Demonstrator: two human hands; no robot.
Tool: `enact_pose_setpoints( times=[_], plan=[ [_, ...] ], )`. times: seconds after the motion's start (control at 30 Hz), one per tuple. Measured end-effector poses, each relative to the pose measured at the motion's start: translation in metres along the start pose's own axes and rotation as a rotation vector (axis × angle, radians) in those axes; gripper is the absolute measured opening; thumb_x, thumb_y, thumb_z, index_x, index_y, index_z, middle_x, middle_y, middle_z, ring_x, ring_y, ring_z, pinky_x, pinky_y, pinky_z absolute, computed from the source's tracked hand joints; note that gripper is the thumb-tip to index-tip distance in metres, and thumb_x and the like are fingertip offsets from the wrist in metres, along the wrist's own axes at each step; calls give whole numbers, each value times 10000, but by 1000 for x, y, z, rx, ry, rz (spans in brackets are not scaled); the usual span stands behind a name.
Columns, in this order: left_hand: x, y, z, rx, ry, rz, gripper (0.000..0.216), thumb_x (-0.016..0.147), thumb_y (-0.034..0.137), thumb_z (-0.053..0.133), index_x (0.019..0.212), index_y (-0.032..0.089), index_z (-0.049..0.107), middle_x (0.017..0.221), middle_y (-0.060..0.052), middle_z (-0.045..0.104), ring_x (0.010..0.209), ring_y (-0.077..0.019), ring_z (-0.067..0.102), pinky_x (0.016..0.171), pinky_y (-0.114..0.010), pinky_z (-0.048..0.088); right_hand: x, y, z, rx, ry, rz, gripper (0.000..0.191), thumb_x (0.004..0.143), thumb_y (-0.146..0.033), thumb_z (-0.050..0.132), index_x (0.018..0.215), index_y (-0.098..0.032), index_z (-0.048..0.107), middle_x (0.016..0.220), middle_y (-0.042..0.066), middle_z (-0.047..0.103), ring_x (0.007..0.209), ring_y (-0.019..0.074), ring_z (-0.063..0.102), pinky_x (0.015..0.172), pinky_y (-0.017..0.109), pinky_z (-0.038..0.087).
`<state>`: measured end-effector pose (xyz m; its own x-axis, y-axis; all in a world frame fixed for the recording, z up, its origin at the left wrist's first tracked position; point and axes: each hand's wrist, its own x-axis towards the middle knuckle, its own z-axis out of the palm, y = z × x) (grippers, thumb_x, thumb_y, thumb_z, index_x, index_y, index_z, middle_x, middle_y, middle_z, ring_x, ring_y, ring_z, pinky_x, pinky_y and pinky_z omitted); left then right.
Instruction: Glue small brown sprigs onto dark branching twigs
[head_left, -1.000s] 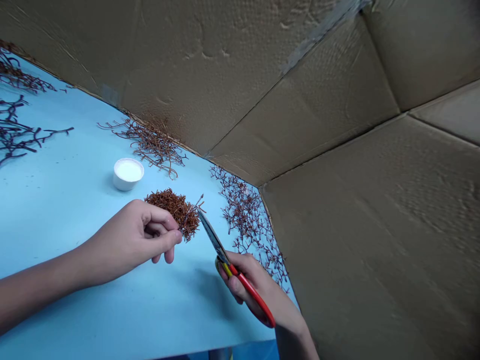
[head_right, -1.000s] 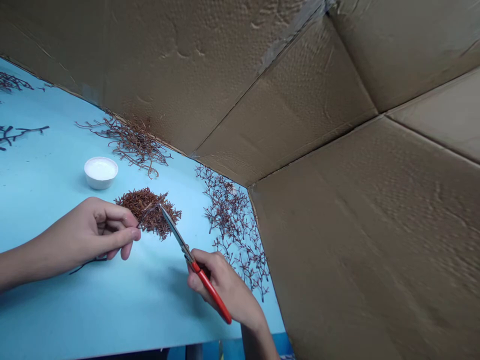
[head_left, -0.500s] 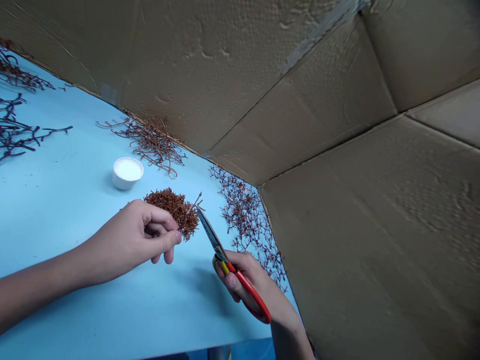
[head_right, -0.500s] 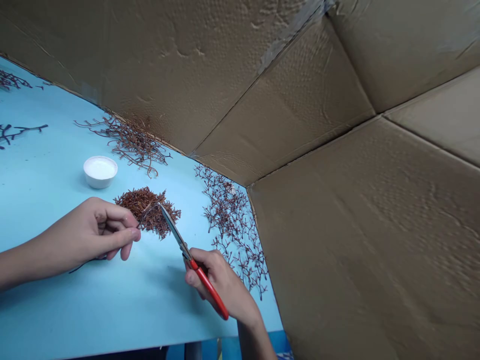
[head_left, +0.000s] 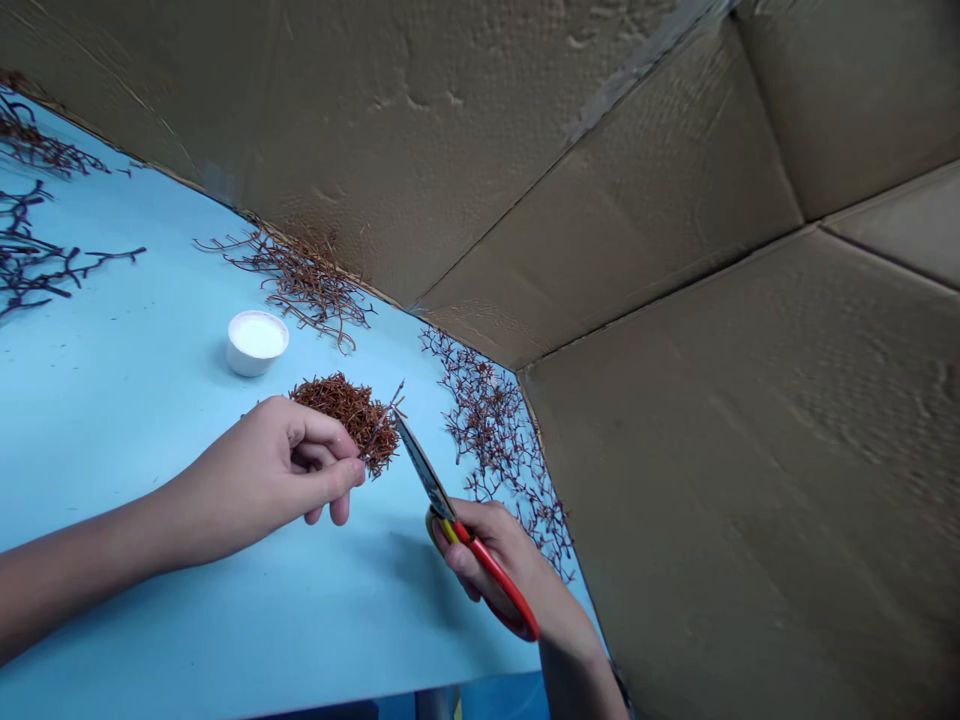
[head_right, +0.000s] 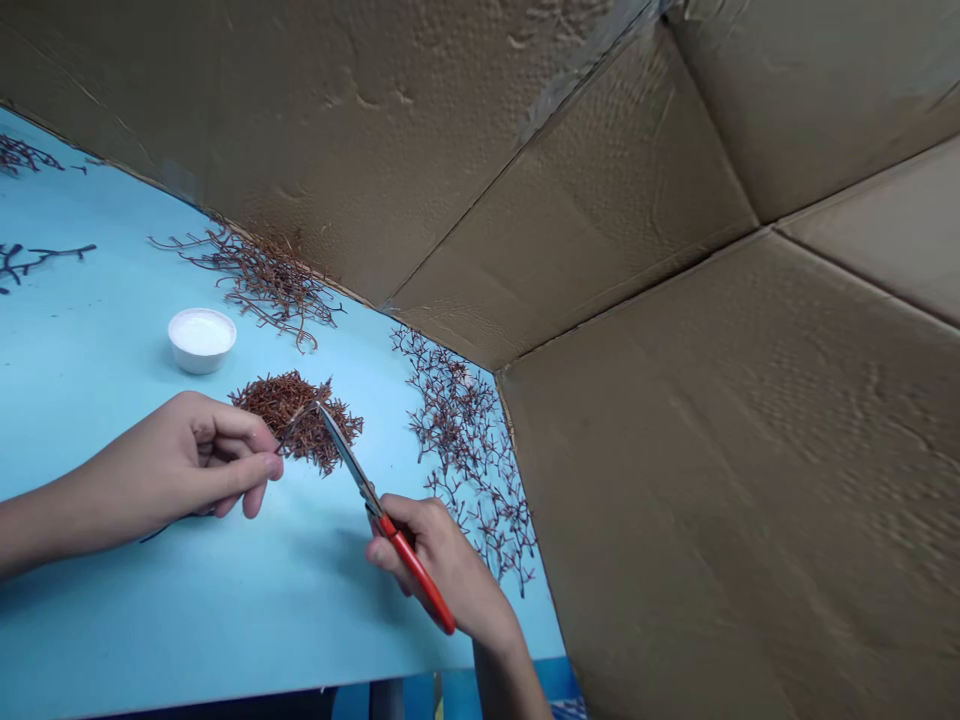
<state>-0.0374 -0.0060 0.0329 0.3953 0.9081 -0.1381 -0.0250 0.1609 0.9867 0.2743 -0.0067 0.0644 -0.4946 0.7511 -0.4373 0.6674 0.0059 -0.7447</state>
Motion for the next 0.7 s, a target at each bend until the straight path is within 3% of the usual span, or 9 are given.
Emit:
enact_pose_setpoints(
  times=[0.7],
  plan=[
    [-2, -1, 0, 3, -38, 10, 234, 941, 336, 676, 762, 188, 710, 683, -8, 762, 558, -100, 581, 541, -220, 429, -4, 1, 0, -89, -30, -79, 685, 946, -881, 490, 815, -209, 528, 605, -55, 434, 511, 88, 364, 488, 243, 272]
  ],
)
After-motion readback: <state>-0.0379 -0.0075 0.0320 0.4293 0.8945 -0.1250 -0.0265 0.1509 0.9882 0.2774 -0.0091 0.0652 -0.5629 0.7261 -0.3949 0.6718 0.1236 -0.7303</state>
